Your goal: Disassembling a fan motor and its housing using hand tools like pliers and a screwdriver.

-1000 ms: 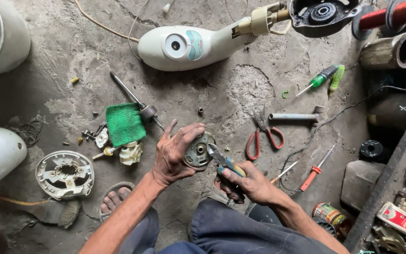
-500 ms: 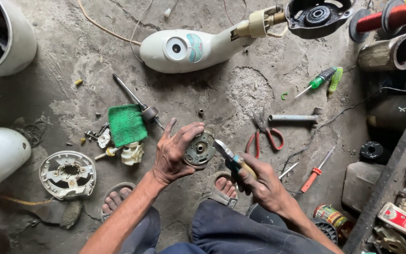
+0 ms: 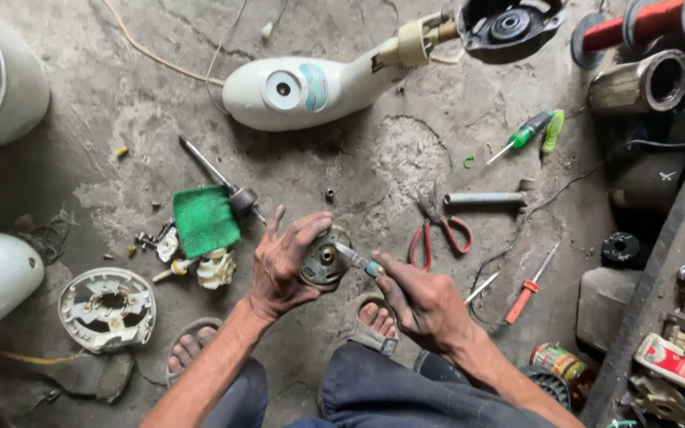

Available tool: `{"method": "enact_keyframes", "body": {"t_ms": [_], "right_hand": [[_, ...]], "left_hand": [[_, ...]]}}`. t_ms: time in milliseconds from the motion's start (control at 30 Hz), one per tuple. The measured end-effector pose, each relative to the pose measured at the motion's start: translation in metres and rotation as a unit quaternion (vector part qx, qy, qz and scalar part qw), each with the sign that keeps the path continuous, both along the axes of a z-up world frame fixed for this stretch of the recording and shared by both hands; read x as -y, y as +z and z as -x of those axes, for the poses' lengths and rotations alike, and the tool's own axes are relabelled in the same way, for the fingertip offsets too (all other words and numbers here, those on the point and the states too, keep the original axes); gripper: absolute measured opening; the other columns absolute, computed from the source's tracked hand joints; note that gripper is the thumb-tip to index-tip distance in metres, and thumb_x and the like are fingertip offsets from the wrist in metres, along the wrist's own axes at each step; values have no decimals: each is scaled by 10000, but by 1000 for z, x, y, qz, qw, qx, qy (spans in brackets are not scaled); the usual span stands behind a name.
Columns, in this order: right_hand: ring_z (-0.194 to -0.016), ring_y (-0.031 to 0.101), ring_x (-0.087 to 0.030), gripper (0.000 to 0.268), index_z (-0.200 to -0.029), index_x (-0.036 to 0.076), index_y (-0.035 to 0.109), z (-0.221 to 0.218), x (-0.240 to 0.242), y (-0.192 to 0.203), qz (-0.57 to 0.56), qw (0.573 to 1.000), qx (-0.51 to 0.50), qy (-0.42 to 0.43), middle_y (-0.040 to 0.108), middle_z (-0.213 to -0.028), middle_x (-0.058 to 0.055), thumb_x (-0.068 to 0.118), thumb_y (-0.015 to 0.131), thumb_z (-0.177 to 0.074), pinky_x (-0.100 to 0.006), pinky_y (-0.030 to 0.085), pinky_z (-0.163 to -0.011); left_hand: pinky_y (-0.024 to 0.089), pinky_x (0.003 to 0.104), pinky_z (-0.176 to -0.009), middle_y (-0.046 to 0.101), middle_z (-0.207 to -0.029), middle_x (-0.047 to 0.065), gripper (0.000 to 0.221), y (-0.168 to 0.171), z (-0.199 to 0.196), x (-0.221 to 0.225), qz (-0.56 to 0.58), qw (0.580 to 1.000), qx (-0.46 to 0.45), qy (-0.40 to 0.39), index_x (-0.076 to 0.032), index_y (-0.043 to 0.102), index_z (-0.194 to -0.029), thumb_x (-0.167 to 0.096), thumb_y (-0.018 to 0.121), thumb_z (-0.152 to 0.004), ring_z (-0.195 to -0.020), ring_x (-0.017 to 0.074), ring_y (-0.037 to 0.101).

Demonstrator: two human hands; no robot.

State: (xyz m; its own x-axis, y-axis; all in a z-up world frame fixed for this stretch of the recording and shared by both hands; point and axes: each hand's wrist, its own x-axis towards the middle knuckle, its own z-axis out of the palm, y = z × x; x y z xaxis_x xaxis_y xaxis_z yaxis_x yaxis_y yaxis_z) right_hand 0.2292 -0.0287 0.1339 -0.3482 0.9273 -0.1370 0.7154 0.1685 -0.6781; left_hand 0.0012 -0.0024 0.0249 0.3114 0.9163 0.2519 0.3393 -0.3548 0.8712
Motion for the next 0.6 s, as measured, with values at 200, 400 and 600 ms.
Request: {"method": "enact_keyframes", "body": {"t_ms": [200, 400, 600], "right_hand": [[-657, 743, -357, 276, -1164, 33, 741, 3, 7, -21, -119, 992, 4, -35, 738, -797, -188, 155, 666, -928, -413, 597, -524], [-678, 740, -337, 288, -1182, 50, 735, 3, 9, -24, -131, 990, 39, -23, 733, -809, -156, 174, 689, -926, -405, 599, -565], [-890, 728, -409, 377, -1245, 11, 698, -11, 1, -23, -79, 982, 10, -169, 727, -954, -242, 300, 572, -1037, -469, 576, -750]], "left_hand": [[205, 537, -1225, 651, -1347, 74, 905, -23, -8, 0, -49, 998, 14, 25, -122, 553, -1401, -764, 674, -774, -1234, 231, 662], [204, 541, -1229, 654, -1342, 76, 924, -16, -10, -3, -50, 998, 18, 27, -116, 555, -1400, -778, 665, -765, -1235, 233, 663], [171, 532, -1237, 636, -1374, 94, 1017, -12, -5, -1, -44, 998, 23, 25, -110, 526, -1424, -895, 382, -793, -1272, 233, 637]]}}
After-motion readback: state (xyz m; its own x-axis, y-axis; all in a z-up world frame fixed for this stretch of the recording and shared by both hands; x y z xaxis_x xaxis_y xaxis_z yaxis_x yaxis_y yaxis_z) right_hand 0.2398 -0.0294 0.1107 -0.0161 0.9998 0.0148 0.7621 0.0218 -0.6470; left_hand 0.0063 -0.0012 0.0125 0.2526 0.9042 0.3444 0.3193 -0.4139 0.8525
